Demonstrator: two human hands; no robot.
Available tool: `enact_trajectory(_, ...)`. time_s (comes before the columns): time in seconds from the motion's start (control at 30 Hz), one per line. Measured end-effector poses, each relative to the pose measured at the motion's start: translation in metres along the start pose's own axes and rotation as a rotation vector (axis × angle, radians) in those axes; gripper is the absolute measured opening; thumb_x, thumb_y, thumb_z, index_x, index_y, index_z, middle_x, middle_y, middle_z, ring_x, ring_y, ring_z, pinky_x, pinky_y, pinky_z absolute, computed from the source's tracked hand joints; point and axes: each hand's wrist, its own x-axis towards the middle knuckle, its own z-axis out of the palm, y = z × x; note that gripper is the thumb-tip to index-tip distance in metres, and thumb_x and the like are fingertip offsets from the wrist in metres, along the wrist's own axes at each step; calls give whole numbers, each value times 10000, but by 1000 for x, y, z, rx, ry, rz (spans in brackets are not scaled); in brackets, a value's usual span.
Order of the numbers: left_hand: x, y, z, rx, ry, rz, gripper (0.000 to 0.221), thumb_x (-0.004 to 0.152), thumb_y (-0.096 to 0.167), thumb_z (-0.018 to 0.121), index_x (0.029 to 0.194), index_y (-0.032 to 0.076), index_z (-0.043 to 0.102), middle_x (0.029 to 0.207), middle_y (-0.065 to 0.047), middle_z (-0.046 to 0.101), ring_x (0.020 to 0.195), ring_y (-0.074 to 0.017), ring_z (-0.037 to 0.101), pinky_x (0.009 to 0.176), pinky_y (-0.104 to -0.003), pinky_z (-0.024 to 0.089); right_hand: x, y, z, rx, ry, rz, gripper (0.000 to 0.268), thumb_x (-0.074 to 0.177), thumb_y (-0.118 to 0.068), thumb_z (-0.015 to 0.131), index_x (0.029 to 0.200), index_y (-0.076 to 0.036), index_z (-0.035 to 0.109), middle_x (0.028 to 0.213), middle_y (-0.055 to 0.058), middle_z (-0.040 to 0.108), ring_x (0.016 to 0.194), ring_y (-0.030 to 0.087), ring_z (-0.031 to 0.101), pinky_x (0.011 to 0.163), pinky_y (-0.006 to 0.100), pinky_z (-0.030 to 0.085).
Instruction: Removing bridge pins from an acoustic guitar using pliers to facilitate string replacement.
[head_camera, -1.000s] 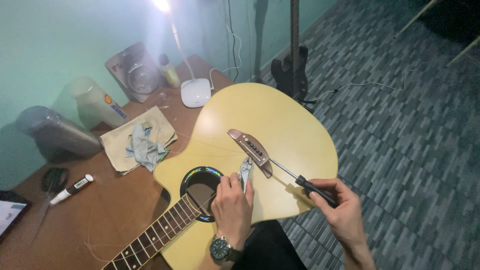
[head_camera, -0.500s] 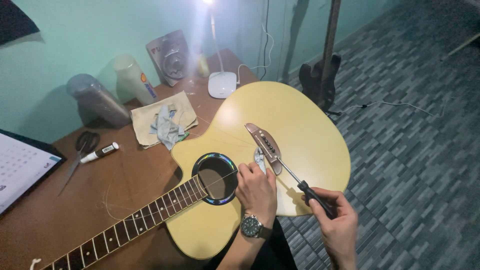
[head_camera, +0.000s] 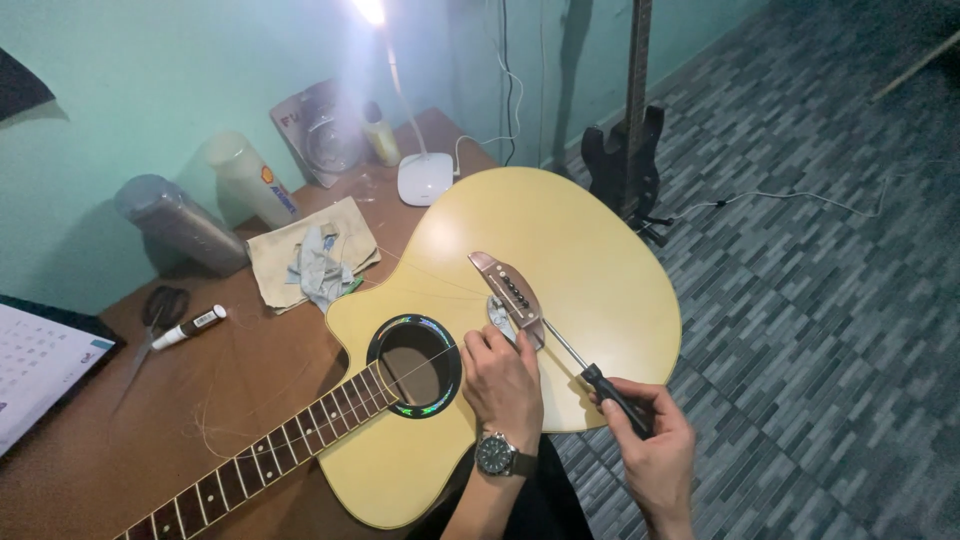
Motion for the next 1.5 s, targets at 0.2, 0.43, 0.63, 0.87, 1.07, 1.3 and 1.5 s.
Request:
enact_trajectory(0.2, 0, 0, -3, 6, 0, 25, 392, 937, 345, 755, 1092, -1, 655, 913, -108, 587, 773, -229, 604, 517, -306, 533, 3, 7, -2, -71, -20, -32, 299, 842, -1, 712, 1140, 19, 702, 1130, 186, 798, 993, 274, 808, 894, 364, 659)
enact_trajectory(0.43, 3, -13, -11, -102, -57, 87, 518, 936, 440, 750, 1120, -28, 623, 928, -131, 585, 782, -271, 606, 583, -357, 527, 27, -4, 3, -215, -36, -216, 332, 821, -107, 762, 1150, -70, 736, 1147, 113, 799, 1071, 235, 778, 916, 361, 659)
enact_trajectory(0.63, 23, -52, -51, -198, -399, 231, 748, 866, 476, 809, 1394, 27, 528, 1148, -164, 586, 1032, -322, 558, 803, -427, 538, 59, -41, 20, -328, -88, -475, 284, 819, -106, 785, 1086, -69, 697, 1098, 116, 767, 1013, 233, 767, 909, 365, 642)
enact_trajectory(0.87, 38, -86, -27, -222, -579, 547, 1184, 766, 526, 916, 1607, 61, 223, 1695, -196, 140, 1566, -331, 102, 1213, -558, 78, 69, -77, 53, -485, -229, -894, 213, 891, -150, 768, 1036, -37, 661, 962, 97, 708, 827, 195, 700, 688, 285, 593)
enact_trajectory(1.07, 30, -88, -13, -231, -410, 569, 1131, 751, 568, 879, 1567, 20, 320, 1672, -203, 236, 1552, -322, 201, 1223, -568, 107, 69, -78, 77, -713, -342, -1015, 189, 957, -165, 715, 1004, -42, 579, 876, 75, 637, 708, 195, 629, 622, 311, 522)
enact_trajectory(1.3, 28, -88, -11, -259, -403, 523, 1200, 742, 603, 869, 1593, 19, 256, 1677, -176, 245, 1557, -280, 201, 1241, -537, 85, 73, -71, 84, -821, -390, -1004, 203, 984, -169, 684, 1023, -39, 533, 881, 85, 607, 667, 203, 583, 615, 341, 515)
enact_trajectory(1.5, 27, -82, -14, -234, -376, 478, 1201, 738, 619, 871, 1585, 14, 273, 1659, -195, 278, 1544, -301, 235, 1242, -522, 110, 67, -72, 93, -920, -450, -1038, 236, 1003, -229, 645, 1048, -21, 543, 932, 127, 609, 743, 280, 625, 637, 406, 510)
